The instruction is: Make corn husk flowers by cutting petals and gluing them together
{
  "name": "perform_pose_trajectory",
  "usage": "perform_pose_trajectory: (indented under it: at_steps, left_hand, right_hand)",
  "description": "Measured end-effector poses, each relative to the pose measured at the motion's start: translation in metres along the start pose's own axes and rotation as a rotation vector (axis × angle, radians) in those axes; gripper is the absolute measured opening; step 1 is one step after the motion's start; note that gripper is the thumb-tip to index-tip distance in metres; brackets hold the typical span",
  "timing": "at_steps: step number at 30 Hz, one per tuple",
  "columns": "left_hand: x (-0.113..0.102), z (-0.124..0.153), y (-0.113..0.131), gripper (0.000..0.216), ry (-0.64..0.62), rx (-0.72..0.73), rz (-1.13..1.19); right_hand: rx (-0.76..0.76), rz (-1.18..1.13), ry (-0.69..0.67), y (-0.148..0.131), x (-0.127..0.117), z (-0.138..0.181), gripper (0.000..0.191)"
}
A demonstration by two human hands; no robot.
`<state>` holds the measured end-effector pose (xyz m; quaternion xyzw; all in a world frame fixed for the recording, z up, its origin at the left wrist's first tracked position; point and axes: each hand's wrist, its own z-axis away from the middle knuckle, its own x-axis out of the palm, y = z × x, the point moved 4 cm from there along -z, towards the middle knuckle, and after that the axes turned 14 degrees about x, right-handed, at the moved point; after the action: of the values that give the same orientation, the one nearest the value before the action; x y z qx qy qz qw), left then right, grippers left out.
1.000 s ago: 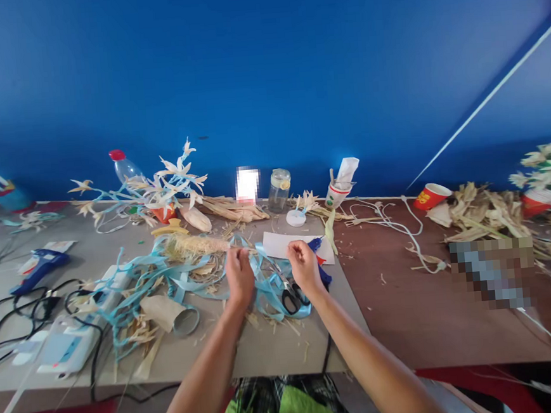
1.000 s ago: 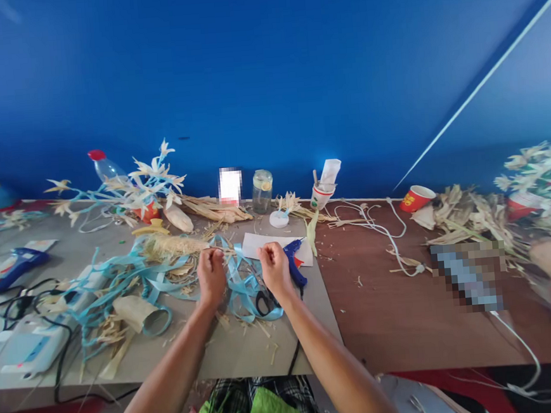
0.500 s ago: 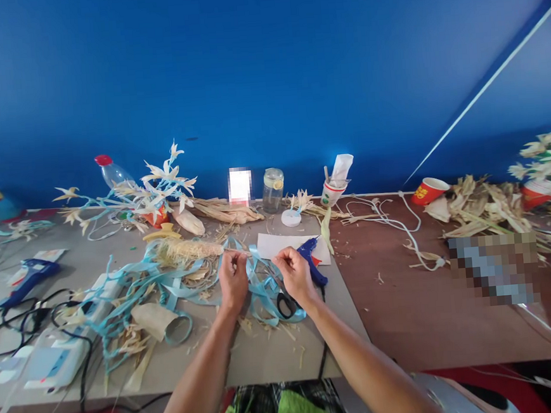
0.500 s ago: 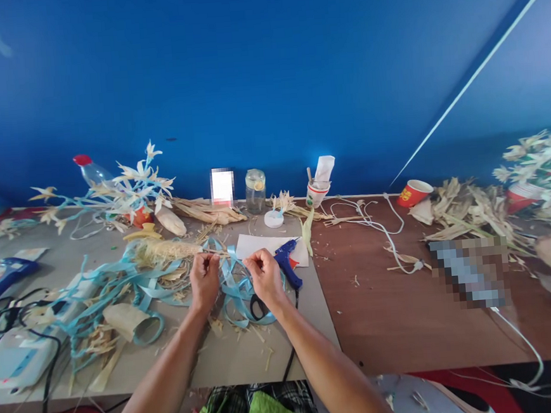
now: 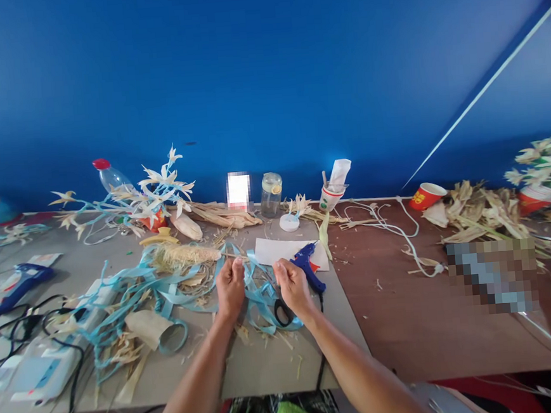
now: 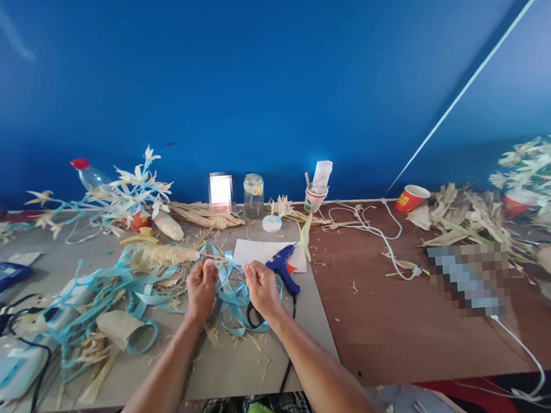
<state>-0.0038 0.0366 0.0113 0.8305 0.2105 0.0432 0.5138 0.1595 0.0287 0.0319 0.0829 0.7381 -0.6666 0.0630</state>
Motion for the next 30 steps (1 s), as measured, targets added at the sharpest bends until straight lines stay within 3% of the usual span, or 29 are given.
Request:
perform_pose_trajectory:
  at_steps: [9, 17, 26, 30]
  left_hand:
    - [-0.007, -0.005, 0.002, 0.024, 0.154, 0.019, -0.035]
    - [-0.004, -0.006, 0.001, 0.022, 0.101, 0.072, -0.044]
    - [0.004, -0.002, -0.003, 0.026, 0.035, -0.036, 0.120]
    - [0.005, -0.002, -0.006, 0.022, 0.043, -0.076, 0.159]
  right_hand:
    - [-0.119, -0.066, 0.110, -0.005, -0.005, 0.001, 0.028]
    - [-0.176, 0.028, 0.117, -0.008, -0.005, 0.003, 0.026]
    - [-0.224, 0.108, 0.162, -0.008, -0.003, 0.007, 0.015]
    - [-0.236, 0.132, 0.184, -0.005, -0.003, 0.006, 0.020]
